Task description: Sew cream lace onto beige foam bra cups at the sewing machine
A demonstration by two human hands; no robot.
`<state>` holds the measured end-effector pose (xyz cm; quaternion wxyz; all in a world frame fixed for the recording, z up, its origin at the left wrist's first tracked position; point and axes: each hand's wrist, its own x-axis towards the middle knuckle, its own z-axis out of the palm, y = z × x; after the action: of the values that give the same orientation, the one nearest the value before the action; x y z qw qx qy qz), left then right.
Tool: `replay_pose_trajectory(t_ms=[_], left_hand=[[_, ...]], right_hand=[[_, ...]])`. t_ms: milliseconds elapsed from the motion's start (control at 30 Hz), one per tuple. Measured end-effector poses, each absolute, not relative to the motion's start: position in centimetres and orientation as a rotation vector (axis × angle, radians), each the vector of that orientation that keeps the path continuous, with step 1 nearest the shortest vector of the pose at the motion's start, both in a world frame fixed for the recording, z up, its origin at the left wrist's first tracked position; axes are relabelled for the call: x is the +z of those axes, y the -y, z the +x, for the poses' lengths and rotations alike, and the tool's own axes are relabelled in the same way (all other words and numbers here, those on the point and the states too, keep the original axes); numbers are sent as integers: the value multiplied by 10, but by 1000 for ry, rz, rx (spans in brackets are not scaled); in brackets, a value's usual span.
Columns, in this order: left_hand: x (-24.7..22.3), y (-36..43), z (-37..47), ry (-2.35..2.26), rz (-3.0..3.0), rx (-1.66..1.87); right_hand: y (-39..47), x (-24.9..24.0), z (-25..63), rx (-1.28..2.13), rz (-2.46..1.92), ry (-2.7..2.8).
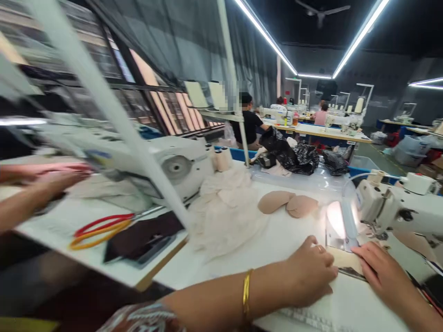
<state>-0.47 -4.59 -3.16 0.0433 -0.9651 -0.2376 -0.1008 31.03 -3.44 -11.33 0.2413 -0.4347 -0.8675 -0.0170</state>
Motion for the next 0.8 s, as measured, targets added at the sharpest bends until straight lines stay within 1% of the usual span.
replay_pose_trajectory(t_ms=[67,167,267,333,400,467,567,667,800], left_hand=[[-21,68,-33,876,-2920,-309],[-13,83,-88,1271,-2651,-488],[-26,86,-135,1661,-2289,-589],[-46,86,-147,1775,-2236,-571],[-66,91,-141,1764,-2376,-580],[-79,102,-124,1651,-2598,-657],[-73,122,-98,1359,-2881,-860],[-52,133,-89,1181,-3034,-1059],[-47,130,-91,1074,-3126,-1155]], right_hand=[[26,-130,321,-45,-1176,2402],[18,-142,324,-79,-1178,2359],[20,-128,311,-133,-1093,2334],[26,-104,293,-132,-1015,2345],[38,-74,269,-51,-974,2381],[54,-45,242,61,-974,2383],[74,-14,207,192,-1001,2314],[79,-8,183,354,-1125,2235],[64,-23,160,595,-1342,2117]])
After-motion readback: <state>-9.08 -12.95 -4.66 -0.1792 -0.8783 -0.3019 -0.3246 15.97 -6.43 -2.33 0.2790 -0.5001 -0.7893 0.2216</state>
